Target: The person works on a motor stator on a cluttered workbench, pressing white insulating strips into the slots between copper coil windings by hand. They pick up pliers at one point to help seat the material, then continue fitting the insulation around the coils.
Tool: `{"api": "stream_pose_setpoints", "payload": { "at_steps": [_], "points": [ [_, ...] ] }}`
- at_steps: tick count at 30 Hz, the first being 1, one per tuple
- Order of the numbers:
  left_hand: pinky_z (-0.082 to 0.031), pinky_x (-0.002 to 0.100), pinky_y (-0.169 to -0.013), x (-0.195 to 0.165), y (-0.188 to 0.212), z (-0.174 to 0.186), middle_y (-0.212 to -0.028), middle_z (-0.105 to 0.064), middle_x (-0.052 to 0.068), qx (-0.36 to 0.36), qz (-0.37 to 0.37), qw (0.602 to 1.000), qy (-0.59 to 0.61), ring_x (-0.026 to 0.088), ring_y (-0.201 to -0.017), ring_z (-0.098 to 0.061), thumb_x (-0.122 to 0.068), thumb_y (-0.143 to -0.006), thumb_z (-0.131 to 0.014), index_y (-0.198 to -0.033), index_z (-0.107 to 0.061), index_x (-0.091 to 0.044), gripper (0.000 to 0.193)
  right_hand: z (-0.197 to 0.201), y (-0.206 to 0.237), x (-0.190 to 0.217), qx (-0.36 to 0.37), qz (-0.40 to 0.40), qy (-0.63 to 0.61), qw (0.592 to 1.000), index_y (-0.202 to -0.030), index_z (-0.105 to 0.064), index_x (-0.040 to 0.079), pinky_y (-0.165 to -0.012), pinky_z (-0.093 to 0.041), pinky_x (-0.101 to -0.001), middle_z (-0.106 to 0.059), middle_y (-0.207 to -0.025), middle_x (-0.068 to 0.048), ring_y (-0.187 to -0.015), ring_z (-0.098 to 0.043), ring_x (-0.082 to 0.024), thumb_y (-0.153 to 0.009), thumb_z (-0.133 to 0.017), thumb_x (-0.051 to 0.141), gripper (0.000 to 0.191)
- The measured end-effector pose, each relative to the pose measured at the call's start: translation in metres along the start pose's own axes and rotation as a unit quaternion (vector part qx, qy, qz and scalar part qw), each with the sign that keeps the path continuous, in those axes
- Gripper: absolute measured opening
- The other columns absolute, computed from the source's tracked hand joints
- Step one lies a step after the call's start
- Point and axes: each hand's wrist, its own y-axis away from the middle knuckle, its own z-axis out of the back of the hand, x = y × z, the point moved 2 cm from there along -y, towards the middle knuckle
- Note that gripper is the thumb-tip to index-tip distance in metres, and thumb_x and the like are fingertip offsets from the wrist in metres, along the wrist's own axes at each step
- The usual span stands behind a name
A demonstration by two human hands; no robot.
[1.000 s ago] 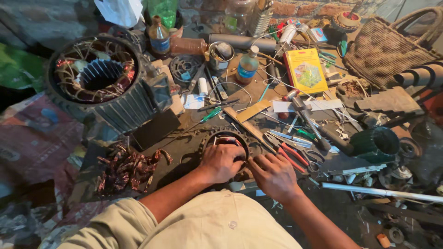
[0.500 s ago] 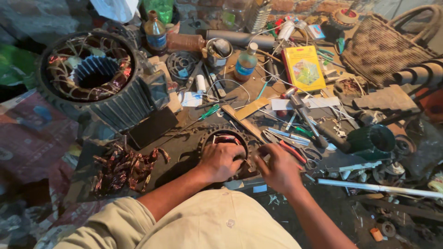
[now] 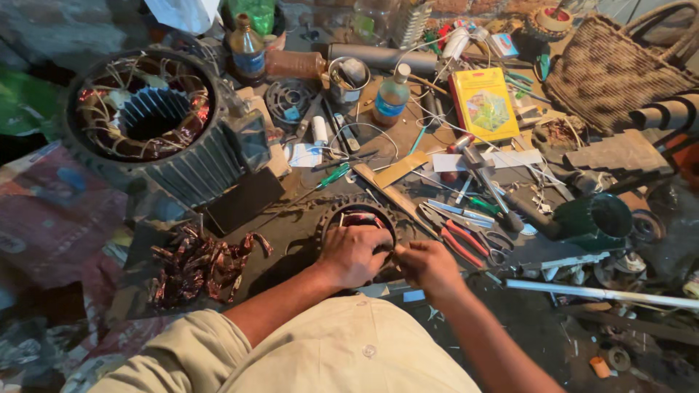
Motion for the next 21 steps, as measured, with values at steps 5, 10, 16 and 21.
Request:
{"api": "stream_pose_setpoints", "payload": {
  "at_steps": [5,10,16,21],
  "points": [
    [-0.054,0.050,-0.071,0.002,-0.001,0.001,-0.090,-0.075,0.009,0.003,-0.003,1.000,0.005,0.035,-0.085,-0.072,-0.025,-0.080,-0.072,-0.092,-0.074,-0.018,0.014,0.010,0.011,0.025,-0.026,0.074,0.119,0.990,-0.100,-0.070,0.008,-0.059,-0.052,-0.0363,-0.069,-0.089,-0.008,-0.072,-0.068,-0.024,-0.082,-0.069,0.016,0.019],
    [-0.055,0.050,-0.073,0.003,0.000,0.000,-0.092,-0.075,0.009,0.002,0.008,1.000,0.006,0.035,-0.086,-0.072,-0.026,-0.079,-0.072,-0.094,-0.074,-0.017,0.017,-0.002,0.056,0.067,-0.098,0.441,0.513,0.730,-0.106,-0.069,0.007,-0.062,-0.054,-0.0379,-0.069,-0.102,-0.010,-0.079,-0.069,-0.027,-0.077,-0.070,0.015,0.030],
    [-0.056,0.050,-0.074,0.002,-0.002,0.000,-0.094,-0.076,0.009,0.007,0.007,1.000,-0.002,0.035,-0.087,-0.072,-0.025,-0.079,-0.072,-0.096,-0.074,-0.019,0.019,-0.006,0.038,0.044,-0.107,0.440,0.552,0.700,-0.097,-0.068,0.011,-0.057,-0.050,-0.0387,-0.067,-0.087,-0.006,-0.068,-0.066,-0.025,-0.079,-0.074,0.018,0.020],
    [-0.056,0.049,-0.073,0.001,-0.003,0.000,-0.093,-0.076,0.008,0.021,0.000,1.000,-0.008,0.035,-0.087,-0.072,-0.024,-0.080,-0.070,-0.095,-0.074,-0.019,0.016,0.004,0.004,-0.008,0.003,-0.066,-0.106,0.992,-0.093,-0.068,0.002,-0.045,-0.037,-0.0299,-0.056,-0.066,-0.001,-0.053,-0.050,-0.013,-0.099,-0.068,0.022,0.020]
  ]
}}
